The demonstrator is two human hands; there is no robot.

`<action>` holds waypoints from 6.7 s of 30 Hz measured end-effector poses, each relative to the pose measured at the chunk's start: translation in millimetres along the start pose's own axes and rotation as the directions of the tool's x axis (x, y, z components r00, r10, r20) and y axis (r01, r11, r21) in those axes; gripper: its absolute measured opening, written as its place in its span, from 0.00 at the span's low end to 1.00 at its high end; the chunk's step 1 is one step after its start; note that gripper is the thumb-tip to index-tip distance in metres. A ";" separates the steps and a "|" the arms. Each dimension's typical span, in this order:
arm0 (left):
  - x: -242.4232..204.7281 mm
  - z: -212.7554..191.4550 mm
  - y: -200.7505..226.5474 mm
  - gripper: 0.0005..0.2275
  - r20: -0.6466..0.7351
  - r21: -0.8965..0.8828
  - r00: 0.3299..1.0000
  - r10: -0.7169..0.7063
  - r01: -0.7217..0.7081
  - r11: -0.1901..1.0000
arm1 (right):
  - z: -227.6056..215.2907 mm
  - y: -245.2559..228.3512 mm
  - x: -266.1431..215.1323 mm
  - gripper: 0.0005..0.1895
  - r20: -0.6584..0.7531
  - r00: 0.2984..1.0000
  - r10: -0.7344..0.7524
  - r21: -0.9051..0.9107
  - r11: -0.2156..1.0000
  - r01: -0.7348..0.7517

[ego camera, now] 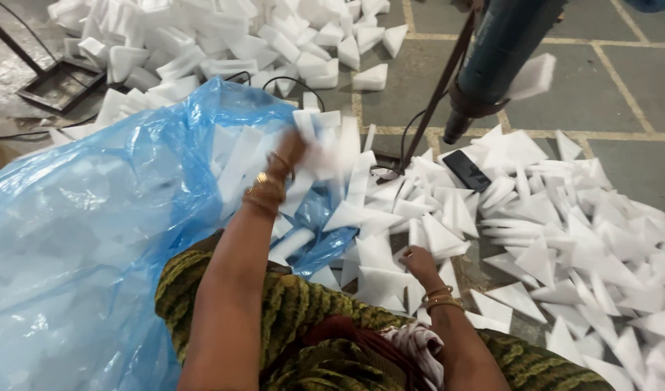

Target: The person sits on the floor and repeatedly picks up rectangular white foam pieces. They place each piece under a vertical cutting machine, press down to cut it, and then toss the resulting triangular pieces onto a growing pile on the floor.

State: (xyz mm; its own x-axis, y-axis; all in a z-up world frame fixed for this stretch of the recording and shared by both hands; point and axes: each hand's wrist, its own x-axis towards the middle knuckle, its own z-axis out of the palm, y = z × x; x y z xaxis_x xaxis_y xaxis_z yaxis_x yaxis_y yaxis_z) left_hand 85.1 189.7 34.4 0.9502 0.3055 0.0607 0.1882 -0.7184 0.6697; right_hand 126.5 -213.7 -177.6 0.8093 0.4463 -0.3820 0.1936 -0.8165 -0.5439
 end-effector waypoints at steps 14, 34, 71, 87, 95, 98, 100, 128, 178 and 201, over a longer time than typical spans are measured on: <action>15.3 82.8 -83.8 0.23 -0.429 -0.485 0.895 -0.121 -0.115 0.867 | 33.6 2.8 -18.8 0.42 0.267 0.949 -0.166 -0.129 0.970 0.205; 56.3 270.4 -71.1 0.35 0.082 -0.077 0.816 -0.572 0.577 0.813 | 34.3 0.6 5.2 0.47 0.244 0.969 -0.040 0.176 0.984 -0.003; -64.1 198.1 1.7 0.45 0.166 -0.587 0.983 0.076 0.037 0.808 | -61.9 -70.7 -19.1 0.23 -0.258 0.959 0.120 0.916 0.345 0.203; -107.5 178.9 25.1 0.15 0.027 -0.927 0.977 -0.213 0.105 0.361 | -90.4 -114.7 -64.5 0.20 -0.141 0.945 -0.297 0.510 0.796 0.326; -106.3 156.6 43.0 0.21 0.015 -0.976 0.995 -0.095 0.035 0.215 | -105.6 -107.0 -69.9 0.16 -0.158 0.960 -0.233 0.565 0.776 0.281; -108.2 148.4 47.2 0.26 0.110 -0.982 0.993 -0.050 0.116 0.146 | -105.2 -97.0 -61.8 0.14 -0.160 0.959 -0.233 0.842 0.475 0.256; -109.8 144.7 51.5 0.26 0.078 -0.968 0.996 0.041 0.066 0.243 | -102.3 -92.8 -55.0 0.11 -0.203 0.945 -0.255 0.873 0.391 0.293; -64.2 165.0 138.1 0.25 0.242 -0.944 0.941 0.234 0.174 0.279 | -191.8 -95.5 -30.1 0.17 -0.209 0.977 -0.038 0.820 0.537 0.196; -113.4 141.4 38.0 0.25 0.079 -0.813 0.984 -0.161 0.157 0.561 | -98.4 -143.7 -59.8 0.20 -0.390 0.843 -0.370 0.558 0.633 0.536; -81.9 101.0 25.0 0.25 -0.037 -0.999 0.976 -0.215 -0.039 -0.004 | 39.3 -17.0 10.7 0.49 0.006 0.971 -0.238 -0.157 0.959 0.236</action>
State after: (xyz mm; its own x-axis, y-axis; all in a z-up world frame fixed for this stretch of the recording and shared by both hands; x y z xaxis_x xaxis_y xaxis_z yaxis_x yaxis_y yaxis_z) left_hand 37.0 83.6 -28.6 0.8775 0.4762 -0.0572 -0.2861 0.6154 0.7345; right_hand 110.1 -180.6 -201.8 0.7365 0.6301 -0.2461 0.4638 -0.7352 -0.4944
